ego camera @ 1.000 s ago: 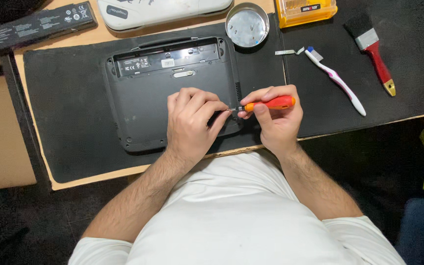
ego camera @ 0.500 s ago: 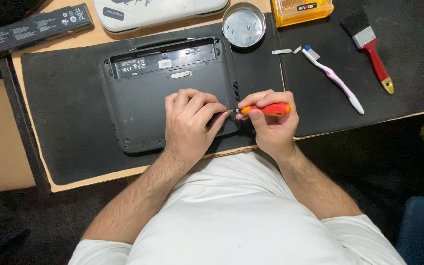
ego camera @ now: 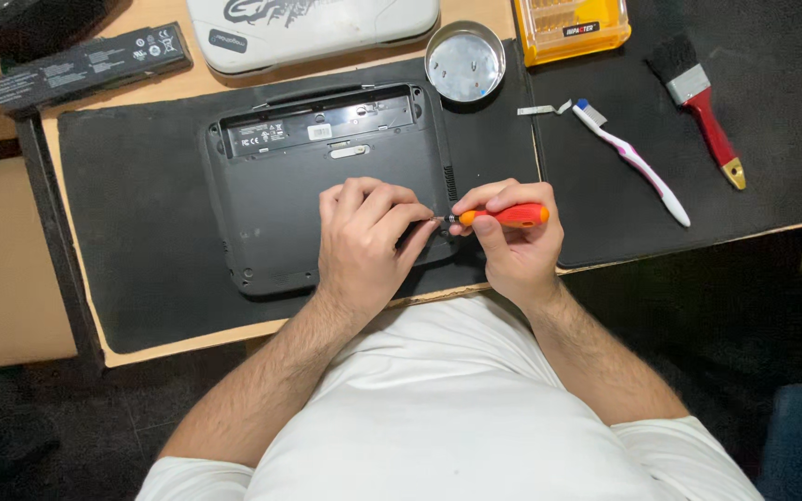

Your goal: The person unscrews and removes several screws from the bottom of a laptop using a screwdriver, سپس removes a component, and opens the laptop to reveal the keyboard.

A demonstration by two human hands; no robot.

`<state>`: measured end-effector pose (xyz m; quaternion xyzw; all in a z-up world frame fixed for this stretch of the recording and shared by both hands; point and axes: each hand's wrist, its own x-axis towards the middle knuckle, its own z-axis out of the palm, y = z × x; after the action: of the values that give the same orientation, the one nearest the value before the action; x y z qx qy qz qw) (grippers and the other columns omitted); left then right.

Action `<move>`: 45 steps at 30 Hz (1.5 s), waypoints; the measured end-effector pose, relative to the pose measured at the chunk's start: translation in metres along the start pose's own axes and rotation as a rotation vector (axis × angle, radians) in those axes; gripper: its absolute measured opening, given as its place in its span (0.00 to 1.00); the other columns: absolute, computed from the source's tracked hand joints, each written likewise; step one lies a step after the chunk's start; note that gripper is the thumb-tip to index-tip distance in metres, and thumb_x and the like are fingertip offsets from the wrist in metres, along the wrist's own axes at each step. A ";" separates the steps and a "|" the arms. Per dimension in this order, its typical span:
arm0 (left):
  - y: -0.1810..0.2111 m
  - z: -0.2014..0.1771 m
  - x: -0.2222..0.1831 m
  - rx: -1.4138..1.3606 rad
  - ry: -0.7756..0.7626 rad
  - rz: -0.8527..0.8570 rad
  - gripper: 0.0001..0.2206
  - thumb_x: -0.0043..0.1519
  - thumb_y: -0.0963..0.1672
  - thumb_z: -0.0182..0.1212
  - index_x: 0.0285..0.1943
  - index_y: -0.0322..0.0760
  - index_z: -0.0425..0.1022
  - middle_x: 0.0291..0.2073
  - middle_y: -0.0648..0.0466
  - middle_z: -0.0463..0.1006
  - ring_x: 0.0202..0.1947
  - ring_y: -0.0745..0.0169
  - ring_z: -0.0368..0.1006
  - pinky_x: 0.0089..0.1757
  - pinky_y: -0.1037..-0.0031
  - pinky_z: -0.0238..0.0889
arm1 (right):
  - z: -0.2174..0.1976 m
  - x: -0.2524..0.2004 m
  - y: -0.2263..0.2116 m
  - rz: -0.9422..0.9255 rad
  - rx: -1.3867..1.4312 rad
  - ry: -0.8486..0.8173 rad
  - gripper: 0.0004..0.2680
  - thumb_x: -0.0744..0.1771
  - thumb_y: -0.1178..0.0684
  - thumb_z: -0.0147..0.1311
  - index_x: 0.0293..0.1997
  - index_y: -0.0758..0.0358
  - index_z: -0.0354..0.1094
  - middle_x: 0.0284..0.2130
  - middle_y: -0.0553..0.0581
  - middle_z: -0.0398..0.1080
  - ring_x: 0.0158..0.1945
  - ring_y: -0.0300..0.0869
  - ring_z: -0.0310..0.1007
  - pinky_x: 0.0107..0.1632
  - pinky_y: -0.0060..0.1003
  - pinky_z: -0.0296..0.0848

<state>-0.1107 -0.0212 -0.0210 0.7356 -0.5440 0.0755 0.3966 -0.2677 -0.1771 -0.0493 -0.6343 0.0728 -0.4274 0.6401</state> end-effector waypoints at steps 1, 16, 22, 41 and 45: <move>-0.002 0.002 -0.002 0.001 0.002 0.001 0.06 0.70 0.43 0.83 0.48 0.53 0.88 0.45 0.66 0.83 0.54 0.57 0.78 0.59 0.54 0.67 | 0.000 0.001 0.000 -0.002 0.001 -0.002 0.08 0.78 0.54 0.63 0.55 0.62 0.64 0.45 0.73 0.83 0.40 0.47 0.90 0.47 0.34 0.90; -0.003 -0.003 -0.026 0.041 -0.053 0.153 0.09 0.75 0.47 0.79 0.59 0.43 0.89 0.59 0.54 0.87 0.63 0.46 0.81 0.66 0.46 0.68 | -0.013 -0.009 0.005 -0.107 -0.104 0.015 0.14 0.77 0.47 0.65 0.52 0.65 0.64 0.36 0.70 0.81 0.30 0.47 0.85 0.37 0.35 0.86; -0.002 0.004 -0.030 0.094 -0.016 0.258 0.04 0.73 0.45 0.80 0.54 0.48 0.90 0.57 0.56 0.90 0.61 0.50 0.84 0.64 0.49 0.72 | -0.022 -0.019 0.013 -0.169 -0.162 -0.003 0.14 0.77 0.47 0.65 0.52 0.68 0.63 0.34 0.71 0.80 0.28 0.48 0.81 0.35 0.37 0.84; 0.000 -0.002 -0.025 0.124 -0.062 0.260 0.07 0.70 0.45 0.82 0.54 0.50 0.89 0.57 0.58 0.87 0.62 0.52 0.81 0.65 0.49 0.71 | -0.021 -0.015 0.009 -0.223 -0.312 -0.134 0.09 0.77 0.54 0.65 0.53 0.67 0.69 0.34 0.63 0.83 0.31 0.47 0.84 0.40 0.40 0.83; 0.000 -0.003 -0.026 0.131 -0.065 0.259 0.07 0.71 0.45 0.82 0.54 0.50 0.89 0.56 0.58 0.88 0.62 0.52 0.82 0.65 0.49 0.72 | -0.019 -0.013 0.008 -0.238 -0.338 -0.153 0.09 0.77 0.55 0.66 0.50 0.69 0.69 0.33 0.63 0.83 0.31 0.49 0.83 0.41 0.42 0.83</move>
<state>-0.1205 -0.0003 -0.0330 0.6856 -0.6407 0.1375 0.3170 -0.2846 -0.1844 -0.0655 -0.7674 0.0193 -0.4322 0.4731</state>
